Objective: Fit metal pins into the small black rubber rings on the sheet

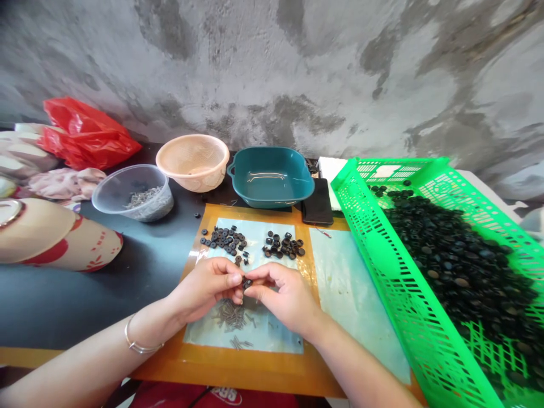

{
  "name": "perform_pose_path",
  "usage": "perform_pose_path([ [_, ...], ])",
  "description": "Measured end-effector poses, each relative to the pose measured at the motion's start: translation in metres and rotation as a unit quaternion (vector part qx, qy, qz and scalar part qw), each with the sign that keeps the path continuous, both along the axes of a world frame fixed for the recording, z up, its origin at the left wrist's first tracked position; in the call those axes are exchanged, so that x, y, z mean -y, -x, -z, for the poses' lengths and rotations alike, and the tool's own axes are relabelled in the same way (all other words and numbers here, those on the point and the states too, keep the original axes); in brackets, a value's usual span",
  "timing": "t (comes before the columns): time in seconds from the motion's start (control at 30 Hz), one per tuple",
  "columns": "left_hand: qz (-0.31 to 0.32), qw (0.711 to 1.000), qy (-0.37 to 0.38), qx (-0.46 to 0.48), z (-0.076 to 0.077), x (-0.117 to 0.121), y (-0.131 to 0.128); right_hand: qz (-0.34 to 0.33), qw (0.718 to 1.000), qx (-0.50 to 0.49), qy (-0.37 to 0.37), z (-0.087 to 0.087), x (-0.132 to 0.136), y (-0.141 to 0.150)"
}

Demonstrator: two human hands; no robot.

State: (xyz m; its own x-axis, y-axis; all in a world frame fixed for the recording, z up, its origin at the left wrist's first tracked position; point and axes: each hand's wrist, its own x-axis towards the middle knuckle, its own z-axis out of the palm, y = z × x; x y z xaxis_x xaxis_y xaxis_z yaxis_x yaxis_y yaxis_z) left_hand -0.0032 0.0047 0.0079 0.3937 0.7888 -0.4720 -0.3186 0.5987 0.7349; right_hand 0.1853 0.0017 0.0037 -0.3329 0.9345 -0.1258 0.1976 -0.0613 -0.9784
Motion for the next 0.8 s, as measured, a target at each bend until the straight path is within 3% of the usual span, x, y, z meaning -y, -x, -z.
perform_pose_path([
  [0.37, 0.015, 0.995, 0.037, 0.094, 0.0041, 0.0057, -0.0018, -0.017, 0.993, 0.018, -0.119, -0.0011, 0.0041, -0.0016],
  [0.8, 0.006, 0.997, 0.003, 0.072, 0.0030, 0.0063, -0.0016, -0.031, 0.970, 0.015, -0.240, 0.0011, 0.0042, 0.0002],
])
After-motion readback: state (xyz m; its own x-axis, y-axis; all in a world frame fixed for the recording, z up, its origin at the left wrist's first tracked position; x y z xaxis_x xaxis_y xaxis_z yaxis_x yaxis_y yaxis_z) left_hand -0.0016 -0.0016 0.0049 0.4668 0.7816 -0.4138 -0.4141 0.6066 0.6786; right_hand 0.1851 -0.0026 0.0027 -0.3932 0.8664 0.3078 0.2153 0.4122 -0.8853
